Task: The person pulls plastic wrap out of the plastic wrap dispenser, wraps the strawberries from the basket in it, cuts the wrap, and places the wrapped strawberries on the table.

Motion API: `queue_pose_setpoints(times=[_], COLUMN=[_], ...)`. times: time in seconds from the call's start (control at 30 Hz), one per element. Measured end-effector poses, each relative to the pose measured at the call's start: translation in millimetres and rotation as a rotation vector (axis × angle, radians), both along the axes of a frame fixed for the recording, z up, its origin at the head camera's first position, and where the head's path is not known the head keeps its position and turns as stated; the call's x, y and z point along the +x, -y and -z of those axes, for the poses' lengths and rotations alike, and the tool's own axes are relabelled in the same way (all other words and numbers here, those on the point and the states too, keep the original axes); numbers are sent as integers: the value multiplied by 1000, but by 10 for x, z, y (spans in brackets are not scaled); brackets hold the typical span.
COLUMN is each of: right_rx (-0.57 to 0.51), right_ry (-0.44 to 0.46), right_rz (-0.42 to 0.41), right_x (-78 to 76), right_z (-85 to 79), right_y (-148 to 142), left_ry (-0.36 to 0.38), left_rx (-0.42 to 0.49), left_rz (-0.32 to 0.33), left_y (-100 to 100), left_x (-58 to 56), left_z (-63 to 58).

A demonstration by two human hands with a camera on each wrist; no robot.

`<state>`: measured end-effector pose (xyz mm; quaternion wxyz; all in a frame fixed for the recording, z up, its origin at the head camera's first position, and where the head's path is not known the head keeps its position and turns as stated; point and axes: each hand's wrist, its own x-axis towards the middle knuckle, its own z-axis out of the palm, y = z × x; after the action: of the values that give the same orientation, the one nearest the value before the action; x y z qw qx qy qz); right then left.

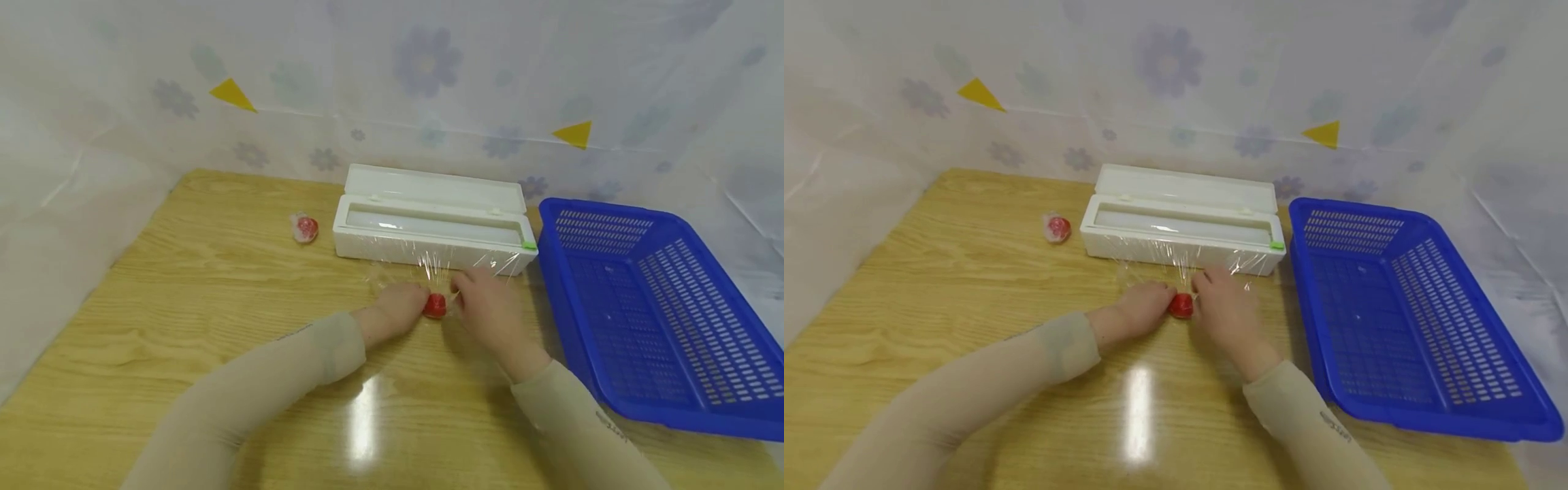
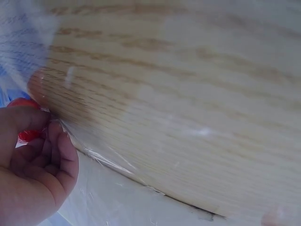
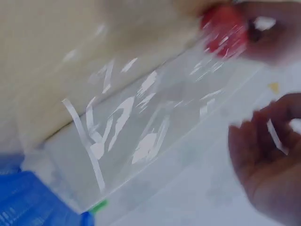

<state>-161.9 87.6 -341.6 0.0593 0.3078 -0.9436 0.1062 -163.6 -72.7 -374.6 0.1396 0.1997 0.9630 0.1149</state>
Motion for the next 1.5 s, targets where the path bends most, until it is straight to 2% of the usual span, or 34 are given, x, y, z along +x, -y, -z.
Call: queue_pose_setpoints(times=[0.07,0.13,0.3,0.47,0.83,1.1,1.2,1.33,1.5], right_rx=[16,34,45,119,156,100,77,32,-88], right_ry=[-49,-34,43,110,39,56,111,213,284], right_rz=[-102,-157,-44,20,78,44,38,71,51], right_x=[128,196,142,19,-77,-100,-106,-114,-149], right_z=[35,93,223,272,309,339,320,289,233], right_y=[30,56,58,36,43,-7,-33,-63,-121], left_ry=[-12,-24,-5,35,-44,-65,-52,-30,14], left_rx=[14,16,-22,24,79,118,126,138,165], left_rz=[-6,-9,20,-14,-7,-12,-18,-38,-71], left_y=[3,5,10,57,123,132,136,131,140], left_x=[-12,-26,-35,-26,-41,-19,-8,-5,-15], left_z=[-2,-10,-33,-20,60,77,67,56,28])
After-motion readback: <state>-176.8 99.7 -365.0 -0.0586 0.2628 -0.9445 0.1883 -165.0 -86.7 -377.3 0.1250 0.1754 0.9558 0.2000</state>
